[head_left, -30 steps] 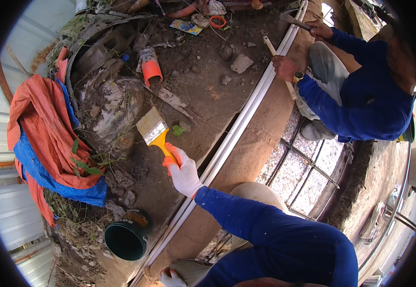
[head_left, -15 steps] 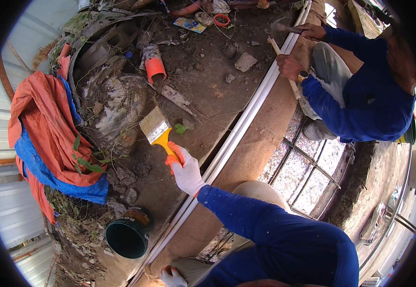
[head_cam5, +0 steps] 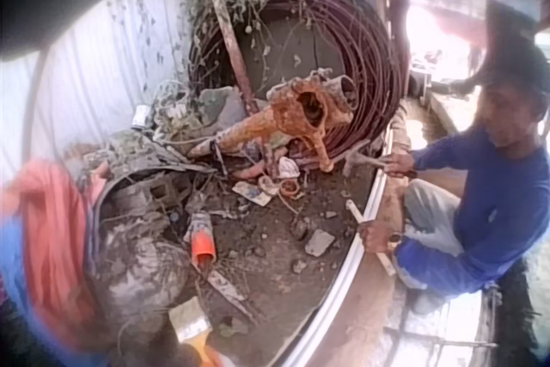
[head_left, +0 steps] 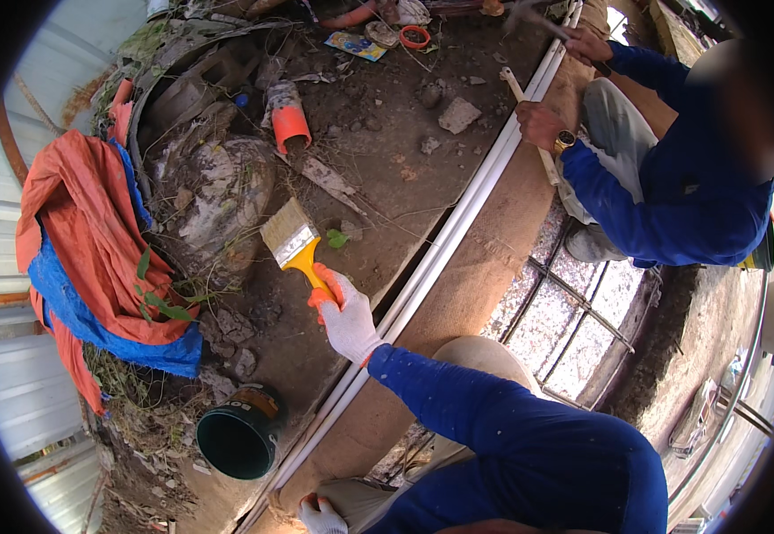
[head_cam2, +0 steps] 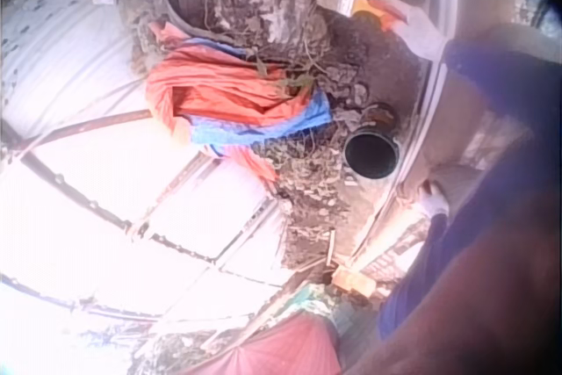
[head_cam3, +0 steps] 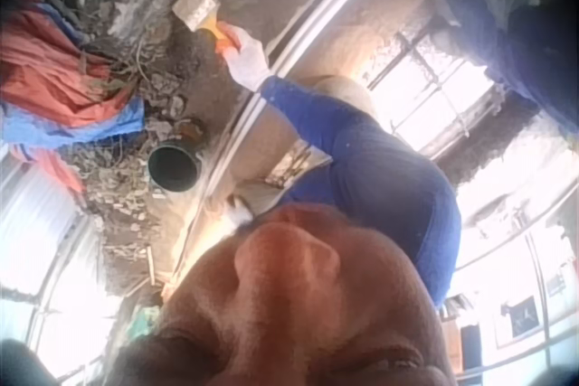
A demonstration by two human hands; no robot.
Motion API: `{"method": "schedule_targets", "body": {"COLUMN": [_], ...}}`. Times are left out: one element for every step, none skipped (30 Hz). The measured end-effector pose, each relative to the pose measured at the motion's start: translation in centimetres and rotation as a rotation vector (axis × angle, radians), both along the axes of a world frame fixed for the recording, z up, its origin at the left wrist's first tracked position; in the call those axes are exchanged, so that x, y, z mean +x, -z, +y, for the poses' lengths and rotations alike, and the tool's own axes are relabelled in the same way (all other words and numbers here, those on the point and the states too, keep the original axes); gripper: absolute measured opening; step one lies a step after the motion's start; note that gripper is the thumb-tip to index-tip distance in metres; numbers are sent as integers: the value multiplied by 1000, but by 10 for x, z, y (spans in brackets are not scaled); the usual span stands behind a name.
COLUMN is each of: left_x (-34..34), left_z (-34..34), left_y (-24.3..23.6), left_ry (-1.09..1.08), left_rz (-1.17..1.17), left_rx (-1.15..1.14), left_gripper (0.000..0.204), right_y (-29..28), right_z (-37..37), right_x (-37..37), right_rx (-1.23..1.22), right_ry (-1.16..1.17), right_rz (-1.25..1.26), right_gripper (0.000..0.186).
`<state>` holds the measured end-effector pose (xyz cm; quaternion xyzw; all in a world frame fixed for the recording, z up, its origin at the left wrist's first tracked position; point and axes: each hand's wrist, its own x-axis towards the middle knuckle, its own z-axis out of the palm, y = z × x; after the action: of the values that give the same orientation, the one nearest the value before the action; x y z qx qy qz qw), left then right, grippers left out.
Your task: The person applies a liquid coating to a long white pipe using a brush and bucket, then uses a hammer to secure the pipe in place. The person repeatedly dips the brush into the bucket and brushes along the pipe's length.
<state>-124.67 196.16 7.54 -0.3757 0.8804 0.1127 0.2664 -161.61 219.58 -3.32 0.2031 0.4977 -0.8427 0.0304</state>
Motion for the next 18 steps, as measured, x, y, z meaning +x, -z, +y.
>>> {"method": "schedule_targets", "body": {"left_x": [12,18,23,26,29,32,34,37,42,47,55,75,94,114,106,99,84,73], "left_z": [-13,-18,-24,-27,-30,-34,-37,-41,-46,-52,-61,-81,-100,-118,-109,-102,-89,-81], "left_y": [4,7,11,13,16,18,20,24,29,36,45,61,76,88,85,79,69,59], "left_ry": [18,27,33,39,43,48,54,63,78,97,135,179,221,258,229,196,166,143], "left_rz": [25,40,50,56,56,51,40,29,20,15,18,44,70,97,85,57,32,13], "left_rx": [1,3,0,8,12,18,23,28,33,42,42,51,57,56,80,76,79,76], "left_gripper": [35,36,37,39,40,42,44,46,48,51,53,52,52,51,51,51,51,52], "right_y": [-6,-9,-12,-14,-14,-13,-13,-13,-12,-12,-11,-12,-14,-19,-17,-19,-19,-21], "right_z": [-2,-4,-6,-6,-5,-5,-5,-4,-3,-2,-3,-3,-5,-8,-5,-3,0,1], "right_x": [-1,-1,-2,-2,-2,-1,-1,-2,-2,-2,-2,-3,-3,-4,-2,-1,-1,0], "right_rx": [-10,-12,-13,-10,-14,-17,-22,-12,-1,9,2,-9,-23,-28,-9,-1,4,3], "right_ry": [-6,-10,-13,-14,-19,-24,-28,-25,-21,-16,-17,-18,-22,-35,-40,-45,-53,-62], "right_rz": [5,6,6,4,-1,-7,-11,-5,1,7,3,1,0,-1,-10,-17,-23,-26], "right_gripper": [50,50,50,50,50,50,50,50,50,50,50,50,50,50,50,50,51,51]}}
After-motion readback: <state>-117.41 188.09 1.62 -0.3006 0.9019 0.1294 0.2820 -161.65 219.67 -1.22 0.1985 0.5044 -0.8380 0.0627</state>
